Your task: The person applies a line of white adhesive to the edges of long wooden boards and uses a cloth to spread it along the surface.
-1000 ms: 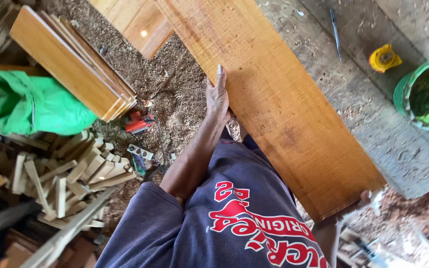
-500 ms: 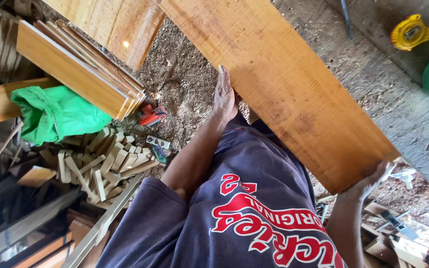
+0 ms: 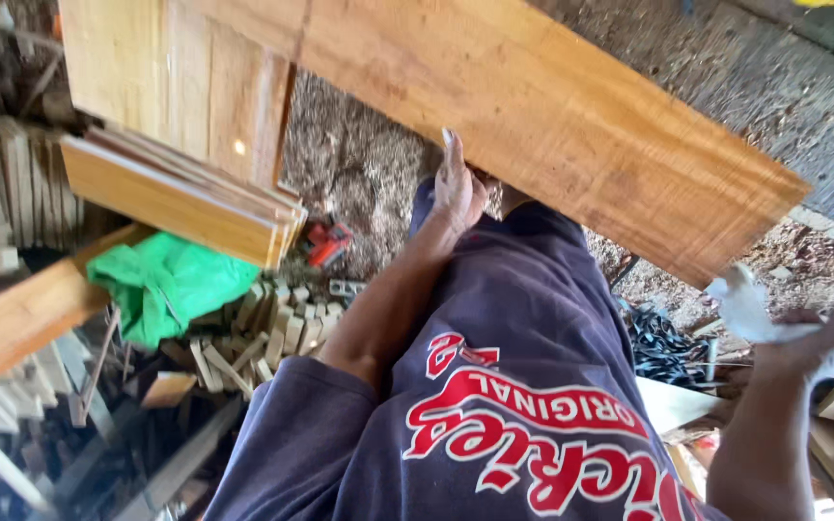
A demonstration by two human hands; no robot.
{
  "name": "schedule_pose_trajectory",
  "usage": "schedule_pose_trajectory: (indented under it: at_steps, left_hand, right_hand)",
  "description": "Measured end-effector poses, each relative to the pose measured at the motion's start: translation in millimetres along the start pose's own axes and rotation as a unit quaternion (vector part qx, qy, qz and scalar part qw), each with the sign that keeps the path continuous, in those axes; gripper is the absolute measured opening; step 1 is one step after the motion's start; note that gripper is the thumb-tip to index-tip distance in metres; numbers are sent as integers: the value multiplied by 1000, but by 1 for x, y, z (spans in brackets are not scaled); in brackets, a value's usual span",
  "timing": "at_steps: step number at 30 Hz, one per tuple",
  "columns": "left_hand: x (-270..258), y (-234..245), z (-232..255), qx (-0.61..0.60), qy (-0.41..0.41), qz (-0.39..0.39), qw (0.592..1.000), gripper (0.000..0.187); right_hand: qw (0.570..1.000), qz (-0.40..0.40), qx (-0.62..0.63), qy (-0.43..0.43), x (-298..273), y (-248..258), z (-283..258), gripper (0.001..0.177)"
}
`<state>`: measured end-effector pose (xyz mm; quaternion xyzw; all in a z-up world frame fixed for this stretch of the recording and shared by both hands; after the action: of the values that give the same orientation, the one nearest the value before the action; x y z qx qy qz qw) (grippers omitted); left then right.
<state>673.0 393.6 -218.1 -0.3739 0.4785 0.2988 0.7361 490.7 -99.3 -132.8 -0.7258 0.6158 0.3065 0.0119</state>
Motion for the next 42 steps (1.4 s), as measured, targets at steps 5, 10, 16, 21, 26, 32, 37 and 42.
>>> schedule_pose_trajectory:
  at_steps: [5,10,16,21,26,32,37,42]
  left_hand:
    - [6,0,16,43,77,-75,993,102]
    - [-6,-3,39,71,152,-156,973,108]
    - [25,30,26,70,177,-192,963,18]
    - [30,33,31,166,201,-123,958,23]
    - [2,-19,90,621,-202,-170,738,27]
    - [46,-166,126,717,-598,-133,333,38]
    - [75,-200,113,852,-461,-69,238,57]
    - [89,-193,105,860,-429,-117,250,39]
  right_hand:
    - [995,88,-31,37,-88,-13,3,34]
    - [998,42,-50,-22,-132,-44,56,26]
    - [987,-37,-85,-131,-162,-79,90,25]
    - [976,-95,70,-180,-157,-109,106,49]
    - [980,-108,128,-111,-103,-90,157,53]
    - [978,-105,160,-79,-56,-61,183,52]
    - [987,-58,137,-66,-95,-63,122,47]
    - [990,-71,99,-73,-46,-49,130,28]
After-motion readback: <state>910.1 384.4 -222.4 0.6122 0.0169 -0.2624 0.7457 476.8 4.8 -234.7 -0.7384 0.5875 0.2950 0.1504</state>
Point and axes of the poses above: each hand's wrist, its own x-axis towards the middle knuckle, its own y-axis out of the back of the hand, z = x × y, the point moved 4 cm from there along x, towards the middle knuckle, and after that the axes turned 4 degrees about z, right-handed, at the moved point
